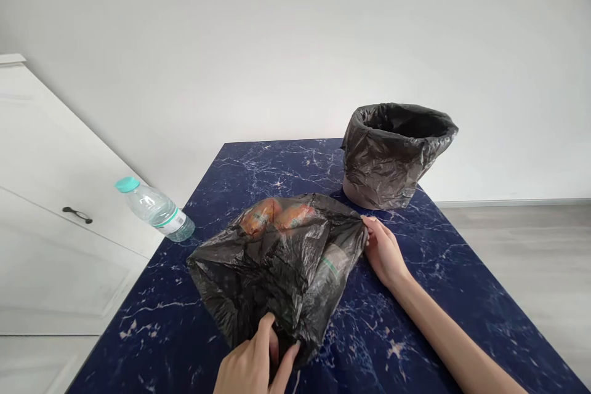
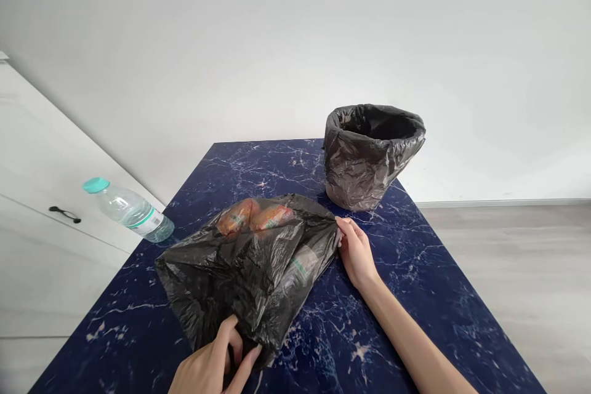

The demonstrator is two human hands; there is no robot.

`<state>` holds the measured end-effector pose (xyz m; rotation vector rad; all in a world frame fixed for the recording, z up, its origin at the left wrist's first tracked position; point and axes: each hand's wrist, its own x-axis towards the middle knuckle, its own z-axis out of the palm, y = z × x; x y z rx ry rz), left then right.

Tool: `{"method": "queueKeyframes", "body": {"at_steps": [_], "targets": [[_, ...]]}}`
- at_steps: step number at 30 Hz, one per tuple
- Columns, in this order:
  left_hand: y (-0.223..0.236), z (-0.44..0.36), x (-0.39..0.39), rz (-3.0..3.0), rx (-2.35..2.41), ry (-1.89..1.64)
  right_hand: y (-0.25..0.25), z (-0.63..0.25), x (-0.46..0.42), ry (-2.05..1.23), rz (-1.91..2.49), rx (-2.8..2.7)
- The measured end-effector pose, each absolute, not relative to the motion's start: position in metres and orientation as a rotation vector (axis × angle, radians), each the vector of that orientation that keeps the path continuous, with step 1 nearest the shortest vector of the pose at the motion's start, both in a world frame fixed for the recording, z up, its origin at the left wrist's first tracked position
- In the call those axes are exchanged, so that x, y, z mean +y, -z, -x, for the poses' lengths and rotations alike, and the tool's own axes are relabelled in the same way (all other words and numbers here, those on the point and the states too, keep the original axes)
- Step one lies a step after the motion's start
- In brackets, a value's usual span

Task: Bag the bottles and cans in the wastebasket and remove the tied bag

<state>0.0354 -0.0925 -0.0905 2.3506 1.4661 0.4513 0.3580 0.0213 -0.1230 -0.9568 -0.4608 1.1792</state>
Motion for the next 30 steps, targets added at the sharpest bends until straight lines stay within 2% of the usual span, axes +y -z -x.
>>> {"method": "queueKeyframes", "body": {"at_steps": [7, 22, 25, 30], "targets": [[0.096, -0.046, -0.084, -2.183, 1.737, -0.370, 0.124, -0.358, 0.023, -1.183, 0.944, -0.452], [0.071, -0.057, -0.046, -2.154, 1.720, 0.036, 0.122, -0.358, 0.022, -1.196, 0.945, -0.442], [0.070, -0.055, -0.046, -2.233, 1.687, -0.049, 0.124, -0.359, 0.023, -1.197, 0.939, -0.418], [0.057, -0.033, -0.051, -2.448, 1.565, -0.521, 0.124, -0.362, 0.025, -1.194, 0.905, -0.362]]}}
